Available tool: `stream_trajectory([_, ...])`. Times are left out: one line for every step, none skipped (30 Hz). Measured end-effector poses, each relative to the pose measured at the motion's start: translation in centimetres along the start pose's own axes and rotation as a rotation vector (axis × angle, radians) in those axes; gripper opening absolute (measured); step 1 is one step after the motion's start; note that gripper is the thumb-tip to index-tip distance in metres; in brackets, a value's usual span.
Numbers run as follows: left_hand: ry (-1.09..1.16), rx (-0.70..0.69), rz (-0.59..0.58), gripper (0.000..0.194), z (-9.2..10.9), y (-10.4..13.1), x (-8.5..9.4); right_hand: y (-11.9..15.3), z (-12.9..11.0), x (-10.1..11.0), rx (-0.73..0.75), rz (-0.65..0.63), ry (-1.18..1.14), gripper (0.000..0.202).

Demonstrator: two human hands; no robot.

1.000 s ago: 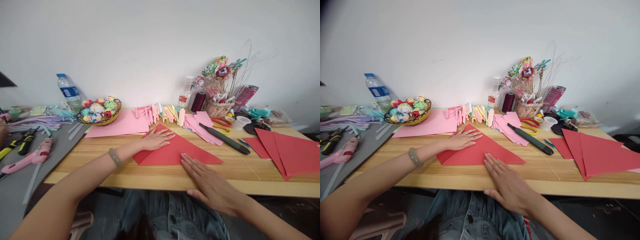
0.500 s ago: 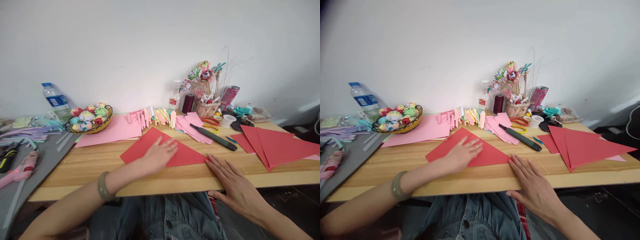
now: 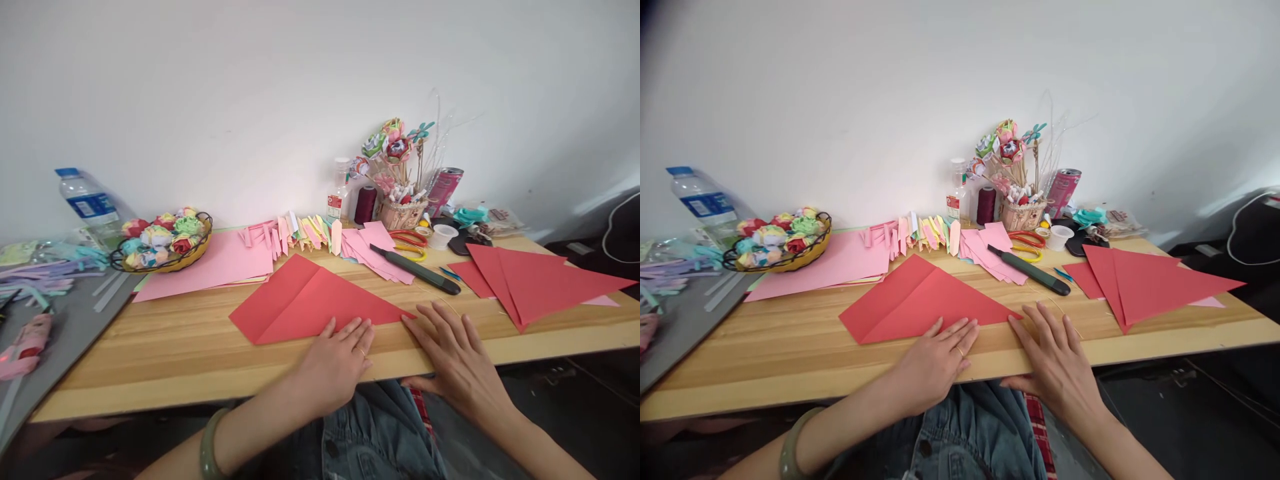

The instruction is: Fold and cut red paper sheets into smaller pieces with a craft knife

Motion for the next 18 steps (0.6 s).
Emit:
stream_trajectory([-0.008, 0.015, -0.002, 0.049, -0.1, 0.4, -0.1, 0.0, 0.0, -0.1, 0.010, -0.008, 0.003, 0.083])
stream_trajectory([-0.018, 0.030, 0.000, 0.049, -0.2, 0.9, -0.2, 0.1, 0.0, -0.2, 0.019, -0.017, 0.006, 0.084])
stream_trajectory([-0.029, 0.045, 0.007, 0.049, -0.3, 1.5, -0.2, 0.1, 0.0, -0.3, 0.025, -0.026, 0.008, 0.085])
stream_trajectory([-0.042, 0.060, 0.020, 0.048, -0.5, 2.2, -0.2, 0.1, 0.0, -0.4, 0.028, -0.031, 0.010, 0.085])
stream_trajectory([-0.056, 0.073, 0.036, 0.048, -0.8, 3.0, -0.2, 0.1, 0.1, -0.4, 0.026, -0.035, 0.012, 0.085])
stream_trajectory([-0.070, 0.081, 0.051, 0.047, -1.0, 3.7, -0.1, 0.1, 0.1, -0.3, 0.022, -0.035, 0.014, 0.084])
stream_trajectory([-0.084, 0.084, 0.063, 0.047, -1.2, 4.5, -0.1, 0.0, 0.2, -0.3, 0.019, -0.037, 0.013, 0.082])
stream_trajectory([-0.097, 0.083, 0.074, 0.047, -1.3, 5.2, 0.0, 0.0, 0.2, -0.2, 0.016, -0.034, 0.012, 0.081])
stream_trajectory([-0.108, 0.081, 0.085, 0.046, -1.4, 5.8, 0.0, -0.1, 0.2, -0.1, 0.014, -0.028, 0.009, 0.081])
stream_trajectory([-0.118, 0.078, 0.099, 0.046, -1.5, 6.4, 0.1, -0.1, 0.2, 0.0, 0.014, -0.020, 0.008, 0.082])
stream_trajectory([-0.125, 0.080, 0.120, 0.046, -1.6, 6.9, 0.2, -0.1, 0.2, 0.0, 0.017, -0.008, 0.008, 0.085])
stream_trajectory([-0.130, 0.089, 0.149, 0.046, -1.7, 7.4, 0.3, -0.1, 0.2, 0.1, 0.022, 0.006, 0.010, 0.088])
stream_trajectory([-0.137, 0.103, 0.186, 0.046, -1.8, 7.8, 0.5, -0.1, 0.2, 0.1, 0.027, 0.022, 0.015, 0.091])
stream_trajectory([-0.148, 0.121, 0.229, 0.046, -1.9, 8.2, 0.6, -0.1, 0.2, 0.1, 0.030, 0.038, 0.021, 0.093])
stream_trajectory([-0.163, 0.143, 0.273, 0.046, -2.0, 8.7, 0.8, -0.1, 0.2, 0.1, 0.035, 0.050, 0.028, 0.095])
stream_trajectory([-0.180, 0.168, 0.316, 0.046, -2.2, 9.3, 1.0, -0.1, 0.2, 0.0, 0.038, 0.058, 0.033, 0.096])
stream_trajectory([-0.199, 0.195, 0.353, 0.046, -2.4, 9.9, 1.1, -0.1, 0.2, -0.1, 0.040, 0.060, 0.038, 0.097])
stream_trajectory([-0.221, 0.224, 0.383, 0.045, -2.6, 10.7, 1.2, -0.1, 0.2, -0.2, 0.040, 0.057, 0.041, 0.097])
Point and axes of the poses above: each hand's wrist, its own y-axis away from the middle knuckle, its own x-axis out of the back of the hand, z = x × y, the point moved 5 cm from there along -y, towards the middle knuckle, and after that the axes turned 6 degrees about -x, right-handed, at the moved point
